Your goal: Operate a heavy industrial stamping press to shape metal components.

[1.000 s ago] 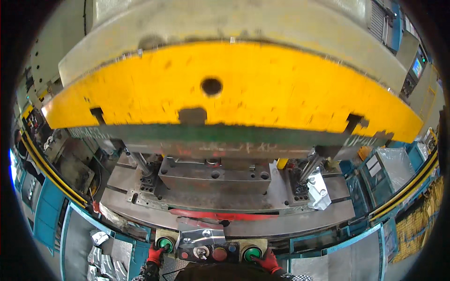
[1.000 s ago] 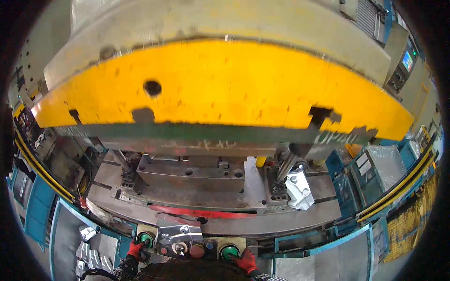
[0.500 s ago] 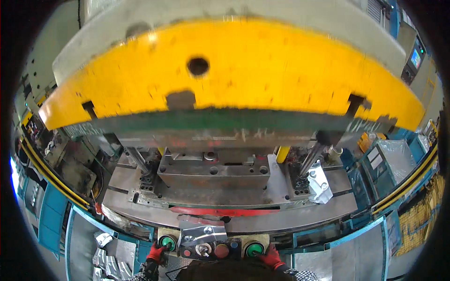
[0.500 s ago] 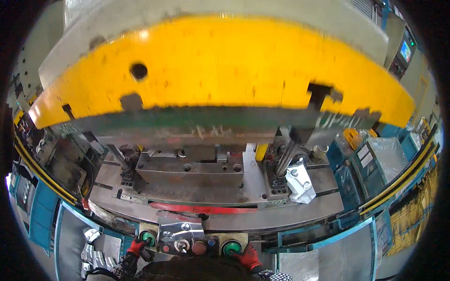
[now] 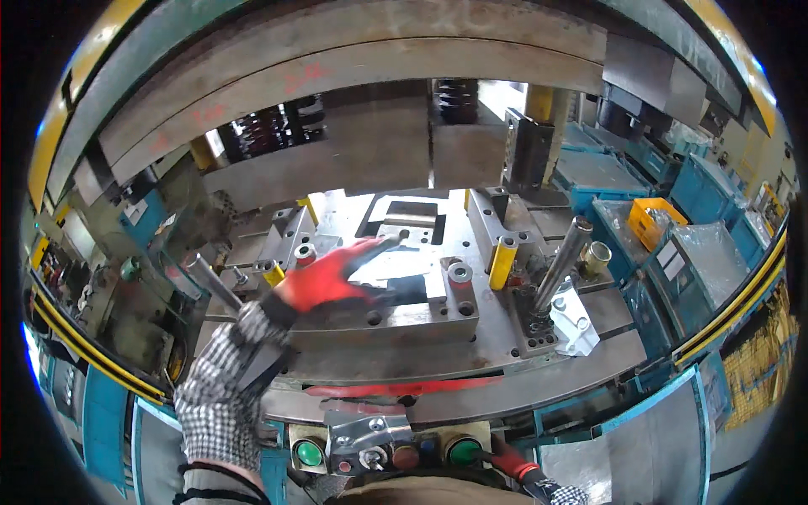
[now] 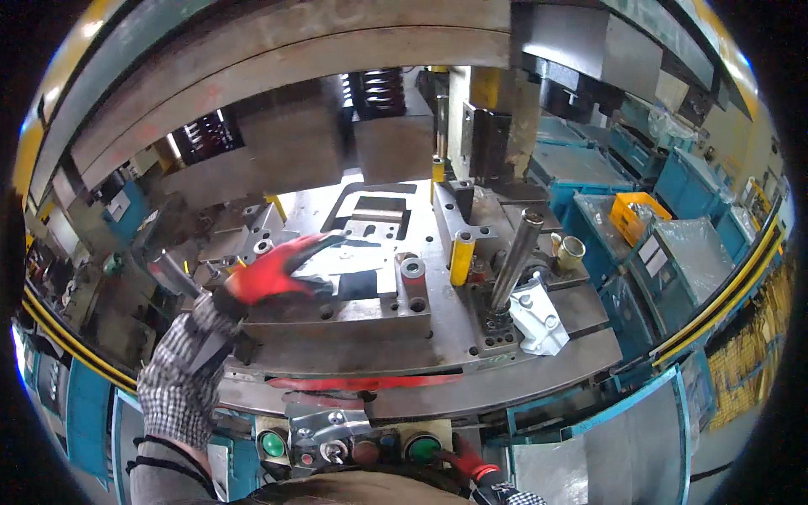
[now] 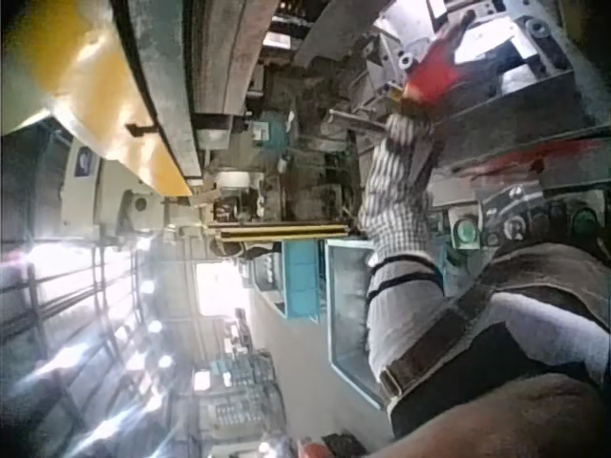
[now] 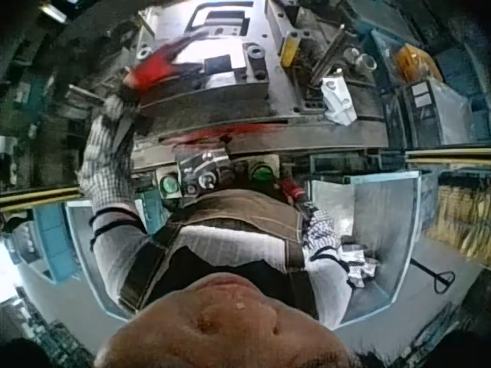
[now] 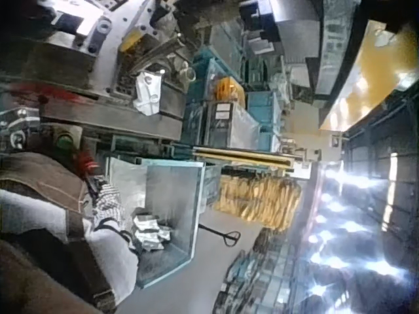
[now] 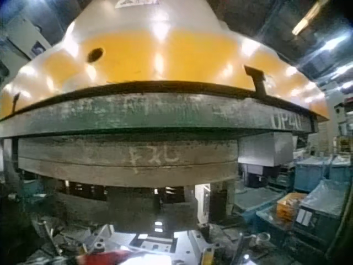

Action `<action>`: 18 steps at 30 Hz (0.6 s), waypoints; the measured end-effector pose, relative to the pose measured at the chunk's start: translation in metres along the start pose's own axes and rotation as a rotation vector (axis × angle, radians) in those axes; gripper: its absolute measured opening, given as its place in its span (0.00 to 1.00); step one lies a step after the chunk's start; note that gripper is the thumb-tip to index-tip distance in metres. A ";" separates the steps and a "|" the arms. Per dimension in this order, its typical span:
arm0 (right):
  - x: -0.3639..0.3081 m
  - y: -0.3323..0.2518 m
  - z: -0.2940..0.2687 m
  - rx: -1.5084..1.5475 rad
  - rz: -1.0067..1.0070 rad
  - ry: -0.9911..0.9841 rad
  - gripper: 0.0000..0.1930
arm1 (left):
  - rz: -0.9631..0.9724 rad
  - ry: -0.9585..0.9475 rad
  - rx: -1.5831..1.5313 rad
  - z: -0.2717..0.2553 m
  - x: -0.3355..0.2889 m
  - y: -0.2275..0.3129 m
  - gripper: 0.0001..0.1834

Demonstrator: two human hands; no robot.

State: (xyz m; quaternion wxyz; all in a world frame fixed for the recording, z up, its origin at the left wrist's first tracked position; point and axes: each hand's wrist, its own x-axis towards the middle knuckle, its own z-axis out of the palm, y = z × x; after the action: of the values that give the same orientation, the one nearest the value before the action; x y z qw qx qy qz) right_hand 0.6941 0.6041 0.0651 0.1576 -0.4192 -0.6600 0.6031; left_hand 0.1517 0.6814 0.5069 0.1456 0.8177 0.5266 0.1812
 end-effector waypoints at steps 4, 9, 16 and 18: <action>-0.009 0.045 -0.065 0.028 0.006 0.301 0.29 | -0.127 -0.314 0.192 0.038 0.126 -0.082 0.67; -0.017 -0.011 -0.179 -0.028 -0.166 0.768 0.19 | -0.297 -0.531 0.058 0.063 0.146 -0.145 0.66; 0.094 -0.133 -0.292 -0.489 -0.282 0.838 0.50 | -0.131 -0.205 0.053 0.043 0.133 -0.095 0.66; 0.150 -0.131 -0.303 -0.857 -0.211 0.792 0.66 | -0.031 0.004 0.073 0.028 0.122 -0.075 0.66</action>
State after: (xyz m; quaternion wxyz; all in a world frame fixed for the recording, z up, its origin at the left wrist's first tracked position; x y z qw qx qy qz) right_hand 0.7734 0.9276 0.2094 0.2679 -0.5708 -0.7737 0.0617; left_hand 0.1500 0.8220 0.4676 0.1173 0.8139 0.5457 0.1613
